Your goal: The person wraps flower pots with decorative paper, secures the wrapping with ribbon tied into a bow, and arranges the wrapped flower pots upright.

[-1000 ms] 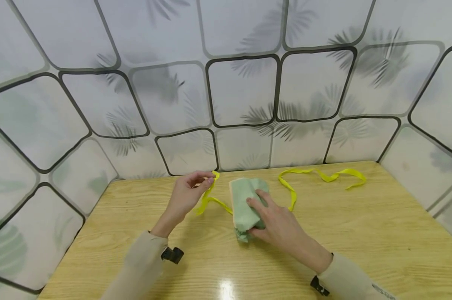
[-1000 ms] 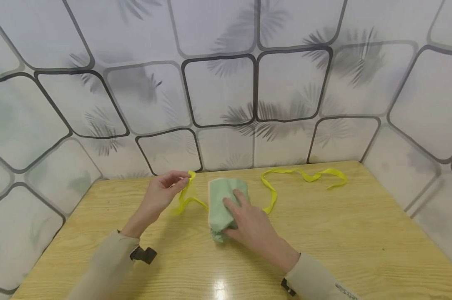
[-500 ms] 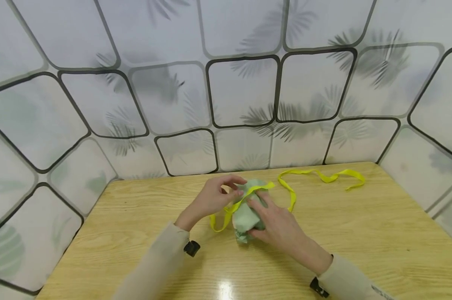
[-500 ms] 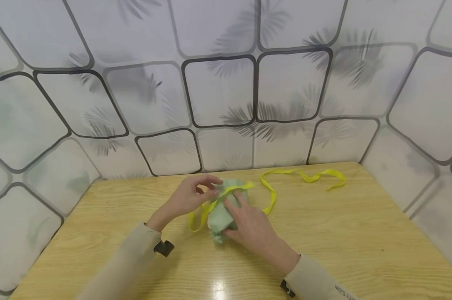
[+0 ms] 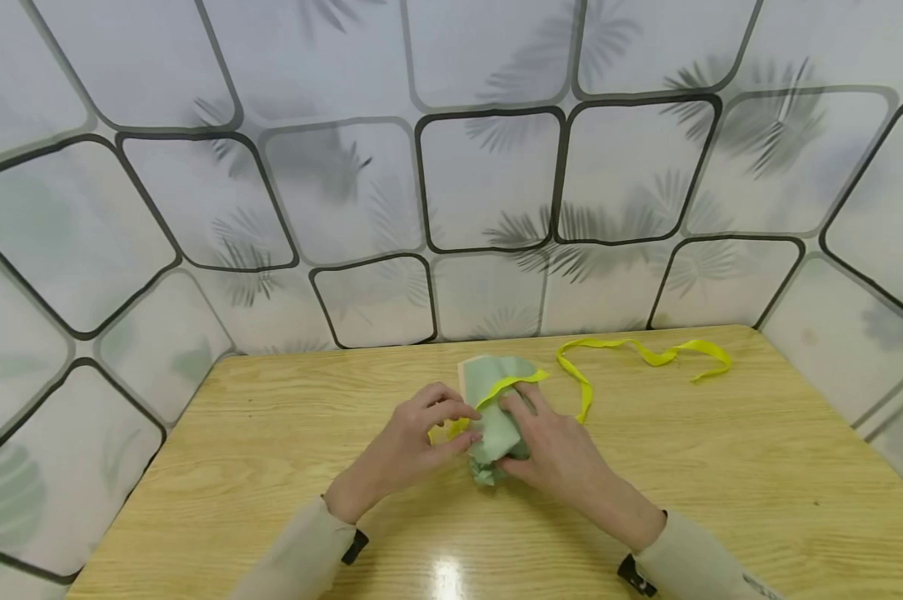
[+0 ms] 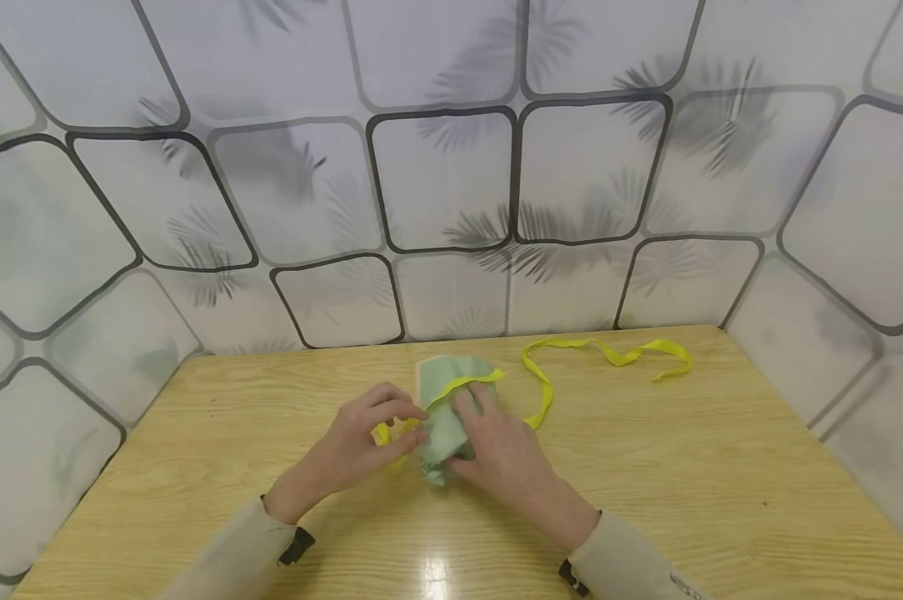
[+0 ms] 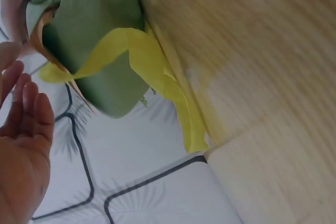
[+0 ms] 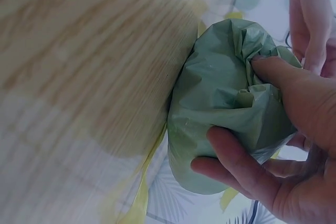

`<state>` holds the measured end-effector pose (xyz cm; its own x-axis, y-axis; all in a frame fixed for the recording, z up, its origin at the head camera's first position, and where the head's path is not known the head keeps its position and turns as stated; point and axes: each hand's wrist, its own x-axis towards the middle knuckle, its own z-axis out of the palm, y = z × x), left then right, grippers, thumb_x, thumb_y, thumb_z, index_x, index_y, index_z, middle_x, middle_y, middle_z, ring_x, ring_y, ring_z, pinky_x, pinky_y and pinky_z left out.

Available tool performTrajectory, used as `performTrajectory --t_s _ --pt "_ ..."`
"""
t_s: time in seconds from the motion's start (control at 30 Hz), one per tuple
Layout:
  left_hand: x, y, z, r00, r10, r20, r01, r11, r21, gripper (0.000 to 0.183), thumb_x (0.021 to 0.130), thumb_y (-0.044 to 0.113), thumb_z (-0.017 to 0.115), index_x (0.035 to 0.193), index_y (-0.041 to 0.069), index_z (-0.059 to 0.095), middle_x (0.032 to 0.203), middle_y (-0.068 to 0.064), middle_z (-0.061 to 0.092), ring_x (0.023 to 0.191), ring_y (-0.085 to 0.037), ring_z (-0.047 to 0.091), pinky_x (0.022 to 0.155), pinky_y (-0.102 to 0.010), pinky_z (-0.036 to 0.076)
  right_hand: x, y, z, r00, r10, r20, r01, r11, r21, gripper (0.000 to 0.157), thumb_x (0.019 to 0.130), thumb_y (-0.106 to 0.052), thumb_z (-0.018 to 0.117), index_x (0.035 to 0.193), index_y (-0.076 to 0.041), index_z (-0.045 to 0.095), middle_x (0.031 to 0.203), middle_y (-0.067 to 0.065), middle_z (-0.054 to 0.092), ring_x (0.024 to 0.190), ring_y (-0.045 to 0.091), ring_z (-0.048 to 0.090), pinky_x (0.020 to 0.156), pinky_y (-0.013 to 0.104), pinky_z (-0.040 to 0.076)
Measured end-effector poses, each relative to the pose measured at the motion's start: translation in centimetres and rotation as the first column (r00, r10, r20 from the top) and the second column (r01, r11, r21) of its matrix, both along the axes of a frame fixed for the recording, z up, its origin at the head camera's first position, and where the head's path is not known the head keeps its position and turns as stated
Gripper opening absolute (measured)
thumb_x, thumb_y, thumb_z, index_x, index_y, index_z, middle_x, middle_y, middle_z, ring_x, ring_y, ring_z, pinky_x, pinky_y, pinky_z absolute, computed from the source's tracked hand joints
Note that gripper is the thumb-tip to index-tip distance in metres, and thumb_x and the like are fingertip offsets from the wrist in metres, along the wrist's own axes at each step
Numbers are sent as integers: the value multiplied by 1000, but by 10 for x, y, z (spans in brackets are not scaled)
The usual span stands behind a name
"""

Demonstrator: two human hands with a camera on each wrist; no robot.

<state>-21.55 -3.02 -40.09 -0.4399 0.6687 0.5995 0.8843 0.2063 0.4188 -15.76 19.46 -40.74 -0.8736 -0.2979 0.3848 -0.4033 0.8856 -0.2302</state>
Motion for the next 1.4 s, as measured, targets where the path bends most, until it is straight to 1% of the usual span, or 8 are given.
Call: performTrajectory --t_s 0.17,0.43,0.57,0.77,0.93,1.1,1.2,1.4 --pt "8 8 -2 985 -51 -165 38 996 -80 24 92 21 79 114 13 75 117 -2 65 104 -13 62 85 -17 54 1 0 0 999 -19 -33 19 1000 -16 74 70 -34 96 122 -5 51 112 9 59 61 6 53 47 13 40" --pt "13 16 0 995 -28 -92 15 990 -140 21 90 20 80 109 12 78 120 -2 69 111 -13 65 91 -18 55 2 1 2 1000 3 9 -3 998 -69 71 73 -33 94 119 -6 47 108 8 57 56 3 46 45 13 37" --pt "13 18 2 996 -36 -84 23 988 -150 19 92 21 78 109 12 77 123 -3 69 113 -15 65 93 -19 55 3 11 9 989 72 126 -55 990 -130 69 78 -33 90 126 -8 46 115 8 58 72 8 58 58 20 49" --pt "14 19 5 997 -6 -78 -9 981 -192 19 92 23 78 108 13 78 125 -3 72 113 -16 66 91 -19 55 2 35 24 941 205 270 -136 958 -252 55 89 -32 82 133 -12 56 143 13 57 114 25 66 83 37 60" --pt "14 23 9 996 2 -93 -22 977 -214 16 93 23 77 106 13 78 120 -3 75 104 -13 71 87 -15 55 -3 46 29 979 176 101 -132 931 -341 21 92 -16 78 111 -12 70 114 8 72 86 19 76 65 22 58" --pt "14 26 15 997 7 -71 -24 972 -235 14 93 19 78 104 12 78 115 -4 76 92 -9 72 78 -14 56 -18 45 28 983 132 -125 -167 930 -328 27 89 0 77 115 -3 73 112 14 73 70 17 74 59 22 57" --pt "15 27 16 997 28 -69 -44 967 -251 12 92 18 78 103 11 78 113 -3 76 89 -8 71 76 -14 56 -28 42 26 978 153 -139 -186 944 -273 32 89 2 76 121 -2 74 116 15 74 73 18 73 61 25 58" --pt "18 29 18 998 39 -55 -52 964 -262 10 92 15 77 101 10 76 107 -1 75 84 -6 69 72 -10 53 -35 41 19 984 141 -112 -164 958 -236 13 89 3 75 97 -5 80 85 4 73 75 15 69 60 20 55"
